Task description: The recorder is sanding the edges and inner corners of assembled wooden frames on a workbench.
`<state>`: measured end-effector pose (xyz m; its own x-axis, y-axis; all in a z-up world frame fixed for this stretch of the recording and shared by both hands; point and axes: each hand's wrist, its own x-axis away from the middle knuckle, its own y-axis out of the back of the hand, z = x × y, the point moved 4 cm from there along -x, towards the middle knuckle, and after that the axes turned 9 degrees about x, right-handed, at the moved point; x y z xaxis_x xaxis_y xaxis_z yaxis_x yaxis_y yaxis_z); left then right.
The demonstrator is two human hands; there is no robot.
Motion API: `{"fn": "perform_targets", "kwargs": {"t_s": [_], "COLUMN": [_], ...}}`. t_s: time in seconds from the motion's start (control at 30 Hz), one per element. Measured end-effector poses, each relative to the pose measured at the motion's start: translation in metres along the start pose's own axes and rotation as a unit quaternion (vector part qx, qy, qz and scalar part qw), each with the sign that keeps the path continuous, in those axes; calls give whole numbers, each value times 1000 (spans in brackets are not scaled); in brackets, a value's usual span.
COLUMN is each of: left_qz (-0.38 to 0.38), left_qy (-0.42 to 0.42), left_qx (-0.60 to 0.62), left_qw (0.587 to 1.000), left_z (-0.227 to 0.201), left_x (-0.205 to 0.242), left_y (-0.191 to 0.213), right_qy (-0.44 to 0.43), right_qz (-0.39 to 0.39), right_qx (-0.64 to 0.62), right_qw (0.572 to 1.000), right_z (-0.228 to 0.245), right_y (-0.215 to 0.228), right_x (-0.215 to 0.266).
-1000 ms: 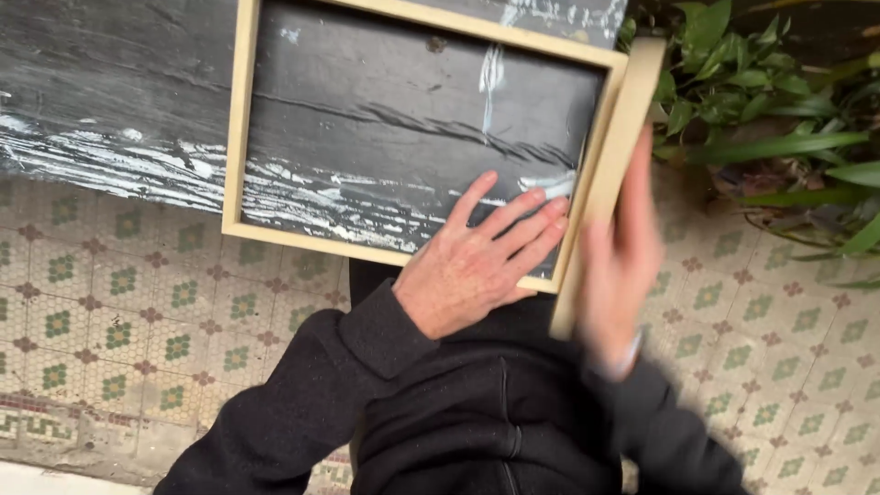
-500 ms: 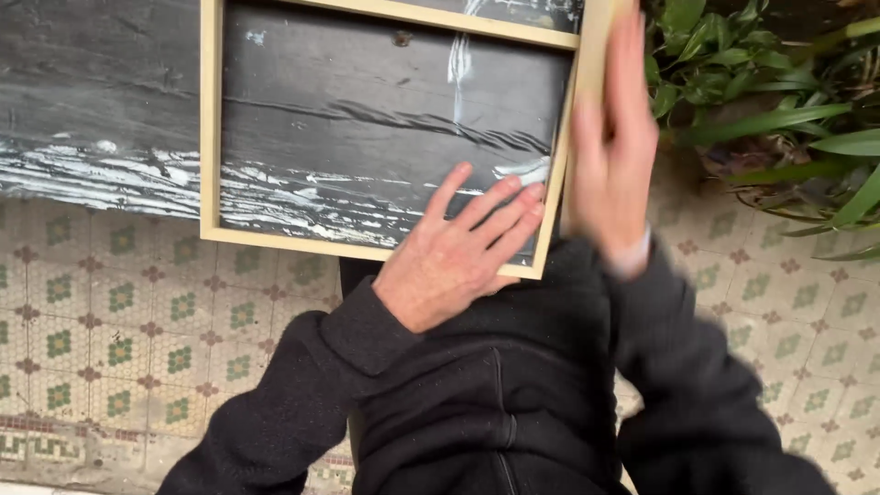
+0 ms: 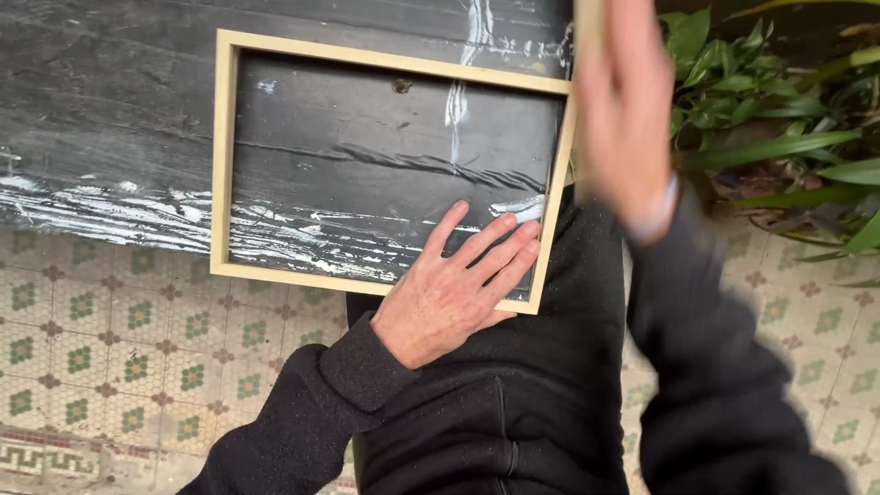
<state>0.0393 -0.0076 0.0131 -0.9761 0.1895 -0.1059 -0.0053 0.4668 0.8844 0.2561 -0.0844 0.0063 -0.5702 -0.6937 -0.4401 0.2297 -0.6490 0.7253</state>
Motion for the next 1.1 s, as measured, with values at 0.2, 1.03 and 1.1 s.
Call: {"fn": "perform_targets", "kwargs": {"t_s": [0.2, 1.03, 1.1], "left_qz": [1, 127, 150], "left_qy": [-1, -274, -291], "left_qx": [46, -41, -90], "left_qw": [999, 952, 941], "left_z": [5, 6, 24], "left_x": [2, -70, -110], "left_y": [4, 23, 43], "right_qy": [-158, -439, -439], "right_qz": [-88, -114, -116], "right_qx": [-149, -367, -370], "right_qw": [972, 812, 811], "right_z": [-45, -45, -46], "right_y": [27, 47, 49], "right_x": [46, 248, 247]}}
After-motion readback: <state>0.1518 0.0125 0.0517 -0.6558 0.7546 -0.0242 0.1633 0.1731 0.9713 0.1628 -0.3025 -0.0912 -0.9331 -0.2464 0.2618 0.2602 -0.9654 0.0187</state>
